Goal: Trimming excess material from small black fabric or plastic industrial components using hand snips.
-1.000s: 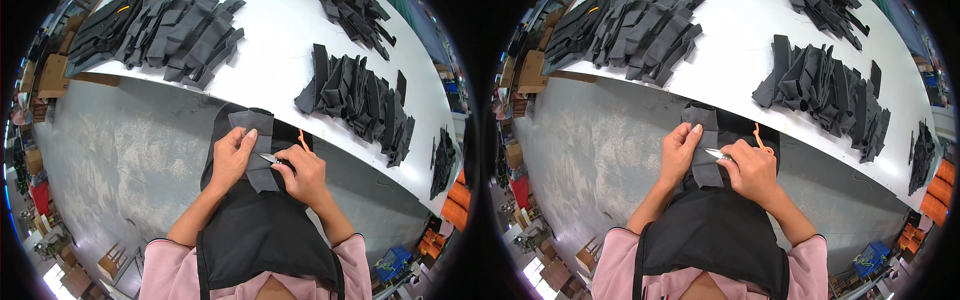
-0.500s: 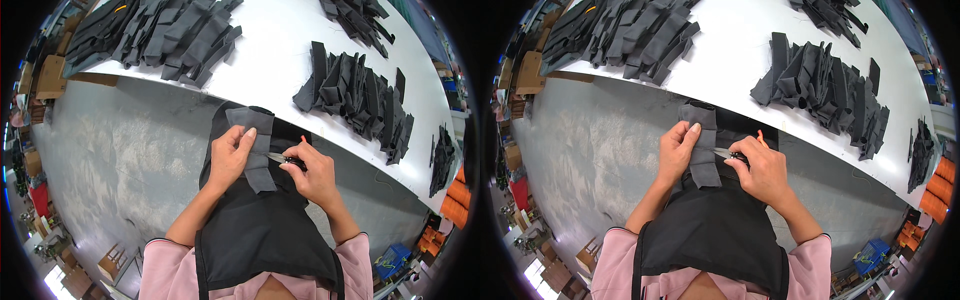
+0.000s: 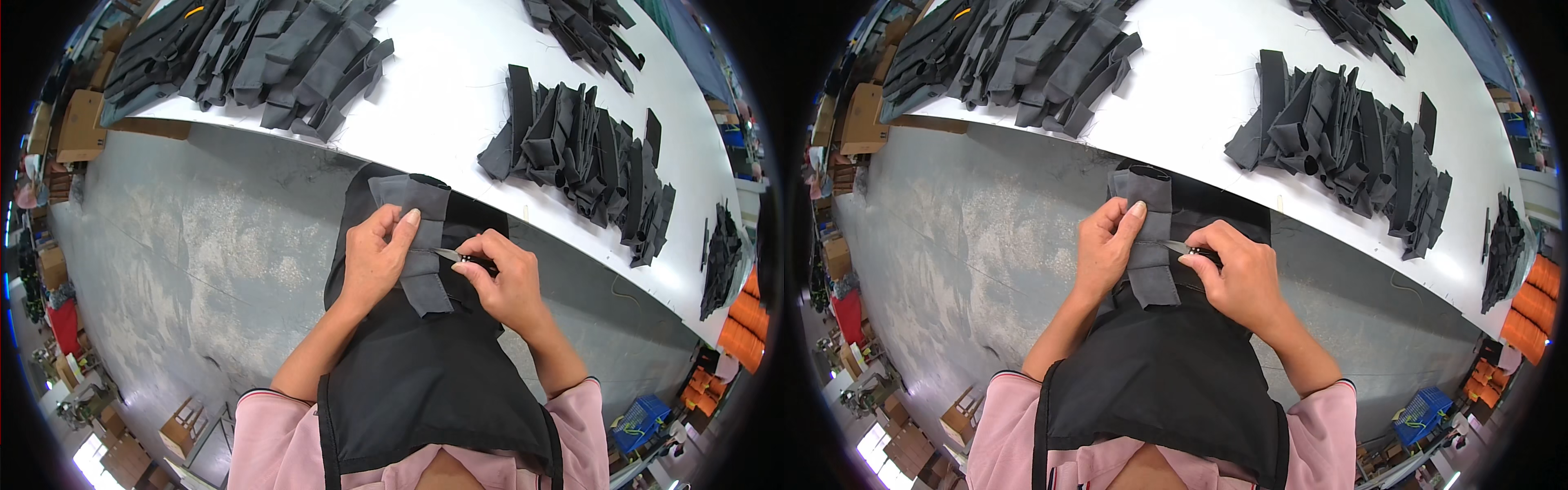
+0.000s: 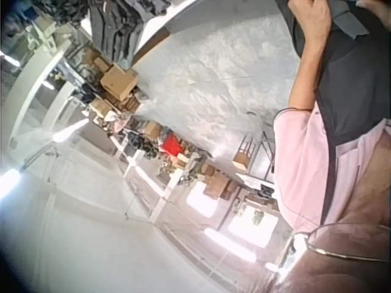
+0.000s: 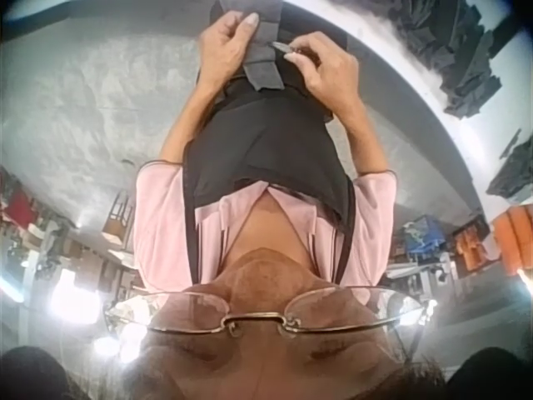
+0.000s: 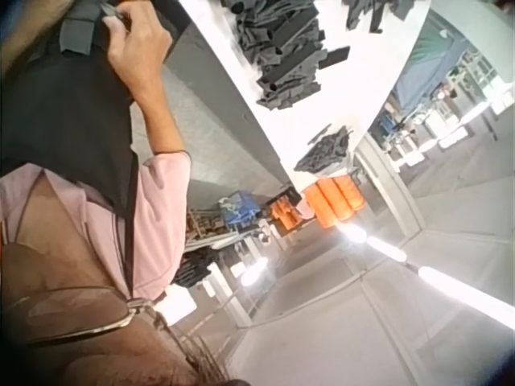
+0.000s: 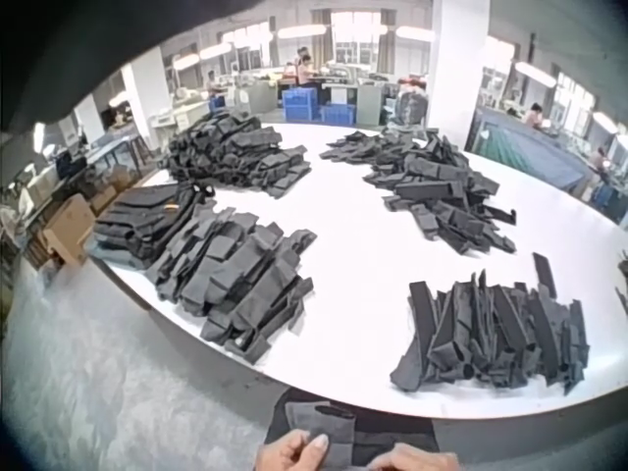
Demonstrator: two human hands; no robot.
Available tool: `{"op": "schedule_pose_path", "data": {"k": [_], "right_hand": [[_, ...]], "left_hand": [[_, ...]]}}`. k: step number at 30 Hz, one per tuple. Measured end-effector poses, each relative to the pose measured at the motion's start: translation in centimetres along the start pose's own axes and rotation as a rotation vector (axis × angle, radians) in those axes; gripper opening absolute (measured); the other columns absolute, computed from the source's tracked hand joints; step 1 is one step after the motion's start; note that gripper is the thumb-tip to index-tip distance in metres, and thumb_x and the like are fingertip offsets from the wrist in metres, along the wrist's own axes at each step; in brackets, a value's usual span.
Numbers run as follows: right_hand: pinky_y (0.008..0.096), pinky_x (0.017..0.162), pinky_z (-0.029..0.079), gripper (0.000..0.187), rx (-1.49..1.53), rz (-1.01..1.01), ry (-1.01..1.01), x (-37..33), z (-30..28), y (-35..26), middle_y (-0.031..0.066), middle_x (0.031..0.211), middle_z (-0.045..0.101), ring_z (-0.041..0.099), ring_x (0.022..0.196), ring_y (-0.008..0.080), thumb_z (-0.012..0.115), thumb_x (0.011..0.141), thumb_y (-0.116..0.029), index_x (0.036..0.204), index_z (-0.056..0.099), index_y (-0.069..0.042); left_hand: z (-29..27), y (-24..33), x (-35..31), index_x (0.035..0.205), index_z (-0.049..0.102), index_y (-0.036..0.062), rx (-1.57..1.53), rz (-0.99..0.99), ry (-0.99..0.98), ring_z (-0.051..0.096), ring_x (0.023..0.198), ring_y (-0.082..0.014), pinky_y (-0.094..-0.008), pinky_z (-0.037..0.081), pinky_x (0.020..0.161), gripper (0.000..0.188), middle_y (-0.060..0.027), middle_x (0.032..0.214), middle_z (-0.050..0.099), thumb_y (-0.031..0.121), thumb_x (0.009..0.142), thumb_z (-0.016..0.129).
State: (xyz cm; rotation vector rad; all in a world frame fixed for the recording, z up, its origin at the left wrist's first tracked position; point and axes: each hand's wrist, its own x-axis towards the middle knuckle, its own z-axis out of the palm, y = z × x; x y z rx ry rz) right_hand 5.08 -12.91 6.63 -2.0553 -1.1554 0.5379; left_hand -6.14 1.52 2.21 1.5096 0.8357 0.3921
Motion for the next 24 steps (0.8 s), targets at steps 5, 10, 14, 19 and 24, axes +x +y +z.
{"op": "schedule_pose_path", "data": {"k": [5,10,14,19,24], "right_hand": [[0.0290,0.055,0.045,0.015,0.335,0.127,0.147,-0.7,0.9,0.3,0.0077,0.075,0.059,0.059,0.062,0.0187,0.070,0.077,-0.009,0.087,0.061,-0.002],[0.0260,0.055,0.044,0.015,0.239,0.081,0.090,-0.4,0.9,-0.3,0.0068,0.073,0.057,0.056,0.061,0.0190,0.070,0.075,-0.006,0.086,0.060,-0.001],[0.0230,0.060,0.044,0.016,0.355,0.055,0.092,-0.3,1.4,1.1,0.0045,0.076,0.058,0.055,0.065,0.0118,0.069,0.076,-0.004,0.089,0.059,-0.002],[0.0186,0.060,0.040,0.024,0.694,0.365,0.099,-2.0,1.7,3.2,-0.0016,0.080,0.055,0.048,0.069,0.0037,0.067,0.079,-0.004,0.099,0.055,0.000],[0.0188,0.065,0.038,0.024,0.634,0.537,0.061,-1.4,1.9,3.6,-0.0002,0.077,0.056,0.047,0.070,0.0051,0.067,0.083,-0.016,0.104,0.060,-0.007]], "left_hand": [[-0.1,-0.2,0.4,0.069,0.047,0.0001,-0.024,-0.006,-0.031,0.030,0.057,-0.0034,-0.0252,0.027,0.047,0.032,0.0037,0.056,0.036,0.021,0.090,0.060],[-0.2,-0.3,0.7,0.063,0.041,0.0050,-0.145,-0.130,-0.086,0.028,0.058,-0.0019,-0.0235,0.023,0.048,0.037,0.0080,0.059,0.032,0.021,0.092,0.059],[-0.3,-0.3,1.4,0.073,0.046,0.0051,-0.365,-0.297,-0.235,0.033,0.067,-0.0020,-0.0197,0.030,0.057,0.033,0.0084,0.070,0.038,0.028,0.096,0.052],[-3.8,2.6,5.2,0.079,0.046,0.0010,-0.003,0.191,-0.210,0.038,0.072,-0.0113,-0.0290,0.037,0.068,0.040,0.0004,0.074,0.043,0.035,0.099,0.042],[-11.5,10.2,16.4,0.096,0.062,0.0032,0.465,0.737,-0.197,0.050,0.087,-0.0216,-0.0351,0.039,0.083,0.037,-0.0114,0.086,0.055,0.033,0.099,0.040]]}}
